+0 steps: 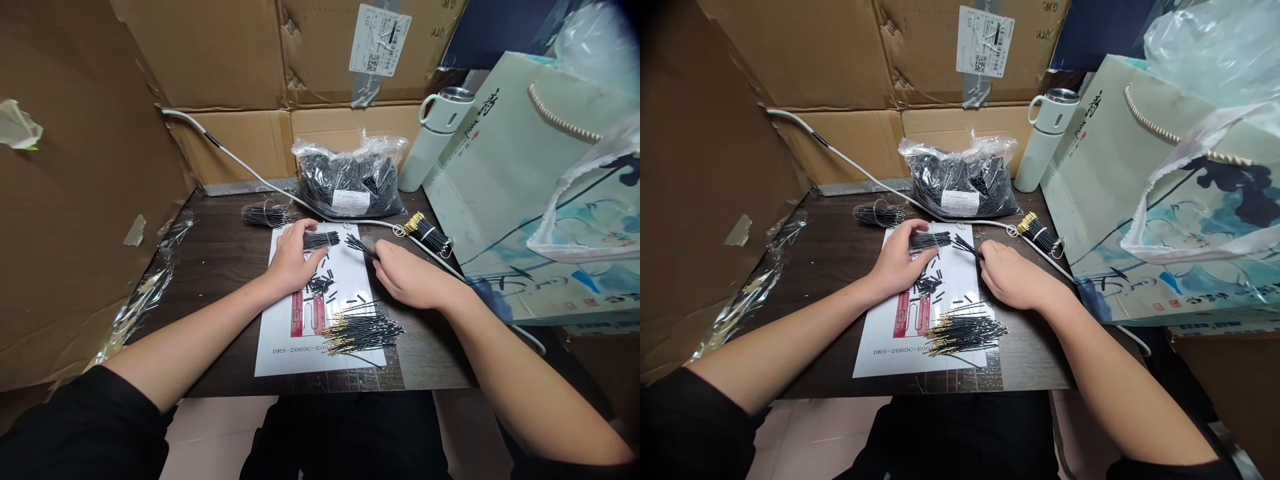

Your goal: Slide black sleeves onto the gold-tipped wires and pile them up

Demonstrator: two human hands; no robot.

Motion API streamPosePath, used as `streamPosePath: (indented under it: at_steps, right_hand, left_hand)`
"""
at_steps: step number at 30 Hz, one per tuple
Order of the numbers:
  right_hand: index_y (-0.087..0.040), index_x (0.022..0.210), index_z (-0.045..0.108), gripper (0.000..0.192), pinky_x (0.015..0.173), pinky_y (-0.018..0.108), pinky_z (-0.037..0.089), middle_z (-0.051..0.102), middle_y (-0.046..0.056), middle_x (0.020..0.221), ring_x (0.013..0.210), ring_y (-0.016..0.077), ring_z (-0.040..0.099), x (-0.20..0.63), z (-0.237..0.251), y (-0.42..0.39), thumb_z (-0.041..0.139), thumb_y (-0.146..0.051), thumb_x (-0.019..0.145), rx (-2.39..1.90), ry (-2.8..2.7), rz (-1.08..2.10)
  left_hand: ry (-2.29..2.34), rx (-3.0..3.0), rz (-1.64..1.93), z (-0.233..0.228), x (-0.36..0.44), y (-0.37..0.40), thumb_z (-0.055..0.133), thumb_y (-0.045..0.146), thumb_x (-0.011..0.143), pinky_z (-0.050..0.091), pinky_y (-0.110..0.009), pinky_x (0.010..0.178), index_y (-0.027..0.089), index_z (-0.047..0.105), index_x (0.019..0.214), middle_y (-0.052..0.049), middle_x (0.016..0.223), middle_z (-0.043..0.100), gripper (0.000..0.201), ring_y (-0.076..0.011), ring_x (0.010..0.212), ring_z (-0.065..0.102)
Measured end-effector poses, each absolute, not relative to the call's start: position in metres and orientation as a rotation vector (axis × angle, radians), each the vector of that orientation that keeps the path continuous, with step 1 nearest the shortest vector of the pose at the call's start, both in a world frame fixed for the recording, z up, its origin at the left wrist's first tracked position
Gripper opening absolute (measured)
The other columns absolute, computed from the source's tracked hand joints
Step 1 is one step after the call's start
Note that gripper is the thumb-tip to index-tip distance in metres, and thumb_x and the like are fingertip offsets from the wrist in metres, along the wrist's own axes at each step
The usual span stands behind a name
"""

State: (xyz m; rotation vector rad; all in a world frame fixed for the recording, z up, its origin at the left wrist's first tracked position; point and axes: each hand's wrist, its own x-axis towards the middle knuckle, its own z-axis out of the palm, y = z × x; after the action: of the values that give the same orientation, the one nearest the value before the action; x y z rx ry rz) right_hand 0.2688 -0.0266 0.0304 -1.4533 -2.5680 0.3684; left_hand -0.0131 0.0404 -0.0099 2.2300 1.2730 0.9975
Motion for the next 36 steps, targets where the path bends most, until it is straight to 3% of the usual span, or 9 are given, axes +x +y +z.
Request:
streamPosePath:
  at_steps: [11, 21, 32, 36]
  right_hand:
    - [-0.025, 0.1, 0.039, 0.012, 0.078, 0.045, 0.051, 0.062, 0.01, 0.099, 0.083, 0.0258, 0.058, 0.264, 0.032, -0.03, 0.036, -0.029, 0.112, -1.354, -2.506, 0.541]
    - [-0.024, 0.1, 0.042, 0.012, 0.076, 0.043, 0.048, 0.065, 0.012, 0.101, 0.081, 0.0258, 0.059, 0.259, 0.035, -0.034, 0.037, -0.026, 0.111, -1.381, -2.593, 0.463]
    - [-0.021, 0.106, 0.051, 0.008, 0.069, 0.036, 0.04, 0.068, 0.007, 0.09, 0.075, 0.0227, 0.061, 0.255, 0.041, -0.038, 0.045, -0.024, 0.111, -1.455, -2.576, 0.47]
    - [-0.019, 0.113, 0.056, 0.01, 0.071, 0.037, 0.042, 0.07, 0.008, 0.092, 0.078, 0.0243, 0.064, 0.254, 0.042, -0.039, 0.048, -0.023, 0.109, -1.433, -2.545, 0.458]
  left_hand:
    - [0.913, 2.22, 0.976, -0.003, -0.013, 0.029, 0.082, 0.027, 0.095, 0.059, -0.048, 0.107, 0.023, 0.058, 0.14, -0.013, 0.136, 0.072, 0.051, -0.0275, 0.122, 0.071]
    - [0.835, 2.264, 0.949, 0.001, -0.013, 0.026, 0.083, 0.027, 0.095, 0.059, -0.048, 0.108, 0.024, 0.059, 0.14, -0.013, 0.136, 0.072, 0.051, -0.0277, 0.123, 0.071]
    - [0.775, 2.312, 0.969, -0.002, -0.013, 0.026, 0.084, 0.025, 0.095, 0.059, -0.047, 0.106, 0.023, 0.059, 0.14, -0.012, 0.133, 0.072, 0.052, -0.0269, 0.118, 0.071]
    - [0.777, 2.3, 0.966, -0.001, -0.013, 0.026, 0.085, 0.025, 0.095, 0.059, -0.046, 0.107, 0.022, 0.059, 0.141, -0.012, 0.133, 0.072, 0.052, -0.0269, 0.119, 0.071]
